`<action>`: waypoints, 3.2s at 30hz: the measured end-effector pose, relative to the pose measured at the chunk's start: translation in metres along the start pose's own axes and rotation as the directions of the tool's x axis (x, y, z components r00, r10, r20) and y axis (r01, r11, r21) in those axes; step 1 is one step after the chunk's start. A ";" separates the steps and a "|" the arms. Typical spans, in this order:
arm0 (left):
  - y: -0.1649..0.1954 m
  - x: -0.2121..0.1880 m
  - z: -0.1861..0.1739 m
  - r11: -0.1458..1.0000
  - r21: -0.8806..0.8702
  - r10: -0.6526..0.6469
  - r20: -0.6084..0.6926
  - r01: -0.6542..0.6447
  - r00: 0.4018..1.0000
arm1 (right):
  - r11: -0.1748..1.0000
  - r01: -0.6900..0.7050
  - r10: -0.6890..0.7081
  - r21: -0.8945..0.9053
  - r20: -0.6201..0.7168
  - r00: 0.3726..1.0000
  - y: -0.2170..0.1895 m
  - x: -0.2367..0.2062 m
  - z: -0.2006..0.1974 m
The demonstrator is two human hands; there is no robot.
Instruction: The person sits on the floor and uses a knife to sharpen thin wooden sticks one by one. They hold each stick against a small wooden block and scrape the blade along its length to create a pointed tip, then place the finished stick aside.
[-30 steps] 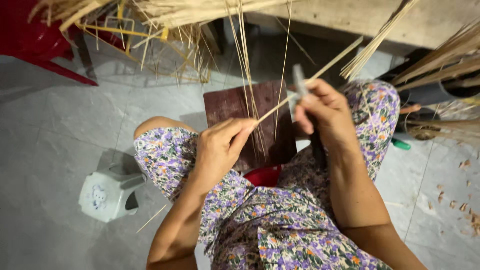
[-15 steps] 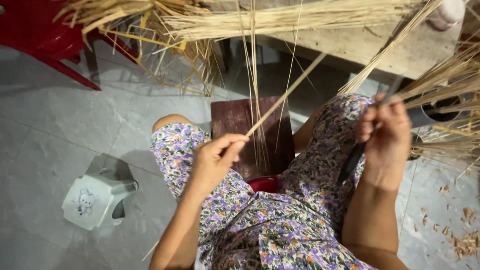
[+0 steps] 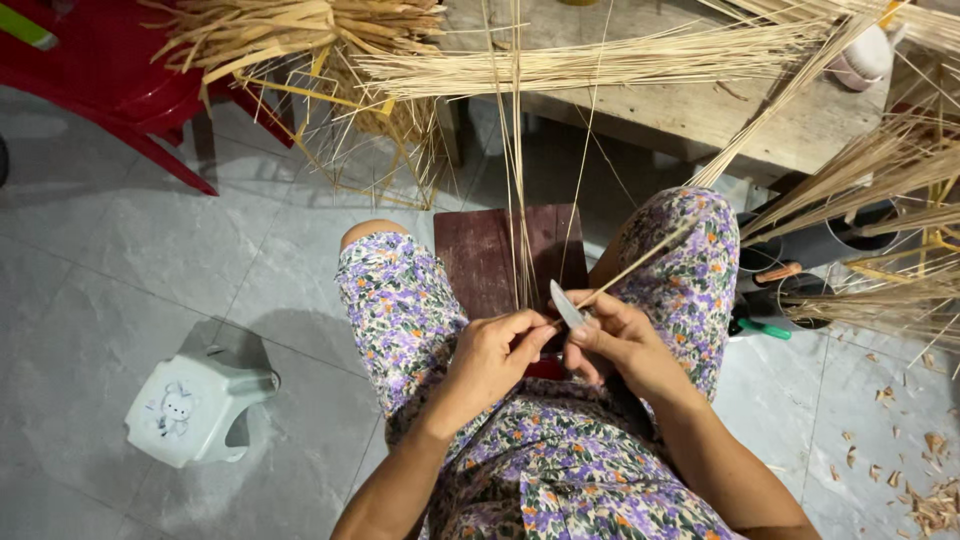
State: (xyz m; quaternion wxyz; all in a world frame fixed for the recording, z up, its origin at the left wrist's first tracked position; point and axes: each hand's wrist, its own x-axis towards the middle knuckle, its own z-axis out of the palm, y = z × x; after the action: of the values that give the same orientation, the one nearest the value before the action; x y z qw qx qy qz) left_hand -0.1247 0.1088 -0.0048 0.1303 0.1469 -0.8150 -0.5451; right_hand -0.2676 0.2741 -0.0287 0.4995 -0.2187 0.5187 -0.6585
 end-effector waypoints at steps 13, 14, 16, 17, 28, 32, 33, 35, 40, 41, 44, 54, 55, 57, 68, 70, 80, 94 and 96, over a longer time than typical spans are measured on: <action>-0.002 -0.026 -0.024 0.988 0.039 -0.151 -0.013 0.151 0.988 | 0.996 0.094 -0.093 0.009 -0.062 0.994 -0.009 0.002 -0.002; 0.000 -0.027 -0.024 0.986 0.035 -0.162 -0.003 0.162 0.987 | 0.997 0.078 -0.078 0.002 -0.027 0.997 -0.008 0.002 0.000; 0.005 -0.029 -0.023 0.989 0.043 -0.142 -0.003 0.142 0.990 | 0.999 0.037 -0.036 0.015 -0.059 0.998 -0.008 0.002 0.000; 0.006 -0.028 -0.023 0.991 0.049 -0.126 -0.005 0.126 0.992 | 1.000 0.023 -0.021 0.019 -0.073 0.997 -0.009 0.002 -0.001; 0.010 -0.038 -0.037 0.985 0.021 -0.171 -0.020 0.171 0.985 | 0.970 0.236 -0.225 0.062 -0.150 0.963 -0.024 -0.007 -0.015; 0.014 -0.040 -0.038 0.996 0.035 -0.077 -0.054 0.079 0.996 | 0.983 0.177 -0.173 0.040 -0.096 0.980 -0.026 -0.008 -0.005; 0.016 -0.040 -0.036 0.991 0.042 -0.129 -0.036 0.131 0.991 | 0.992 0.120 -0.117 0.028 -0.079 0.990 -0.023 -0.009 0.002; 0.019 -0.039 -0.032 0.973 0.062 -0.224 -0.008 0.224 0.975 | 1.000 0.013 -0.013 -0.005 -0.041 0.999 -0.016 -0.008 0.013; 0.020 -0.036 -0.031 0.978 0.062 -0.197 -0.003 0.197 0.980 | 0.999 -0.007 0.009 0.036 -0.036 0.999 -0.013 -0.007 0.014; 0.019 -0.035 -0.031 0.983 0.066 -0.170 -0.001 0.169 0.986 | 0.999 0.020 -0.019 0.041 -0.039 0.999 -0.014 -0.007 0.012; 0.017 -0.034 -0.031 0.993 0.060 -0.097 -0.024 0.098 0.995 | 0.998 0.044 -0.040 0.045 -0.075 0.996 -0.015 -0.007 0.011; 0.054 -0.038 -0.069 0.979 0.185 0.150 -0.330 -0.092 0.932 | 0.989 0.122 -0.116 0.084 -0.074 0.991 -0.021 -0.010 0.006; 0.062 -0.042 -0.074 0.981 0.156 0.167 -0.405 -0.113 0.899 | 0.988 0.131 -0.126 0.084 -0.067 0.990 -0.022 -0.010 0.005; 0.077 -0.049 -0.089 0.887 0.395 0.424 -0.493 -0.239 0.760 | 0.990 0.124 -0.119 0.070 -0.074 0.990 -0.024 -0.011 0.005; 0.106 -0.053 -0.127 0.446 0.795 0.876 -0.483 -0.412 0.017 | 0.990 0.127 -0.123 0.053 -0.083 0.989 -0.020 -0.012 -0.002; 0.105 -0.051 -0.125 0.454 0.787 0.873 -0.487 -0.419 0.031 | 0.990 0.136 -0.132 0.041 -0.076 0.988 -0.019 -0.012 -0.004; 0.104 -0.046 -0.115 0.493 0.750 0.857 -0.505 -0.441 0.100 | 0.988 0.138 -0.134 0.069 -0.064 0.989 -0.020 -0.010 -0.010; 0.111 -0.047 -0.112 0.517 0.721 0.843 -0.524 -0.462 0.126 | 0.986 0.144 -0.141 0.078 -0.047 0.989 -0.021 -0.009 -0.008; 0.115 -0.042 -0.112 0.527 0.714 0.834 -0.538 -0.461 0.121 | 0.990 0.127 -0.121 0.067 -0.076 0.990 -0.023 -0.008 -0.009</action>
State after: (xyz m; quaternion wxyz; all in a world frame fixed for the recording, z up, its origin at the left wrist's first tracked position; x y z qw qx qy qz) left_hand -0.0550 0.0712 0.1418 0.7088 0.0335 -0.6961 -0.1088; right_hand -0.2817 0.2847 -0.0092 0.4462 -0.2086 0.4976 -0.7140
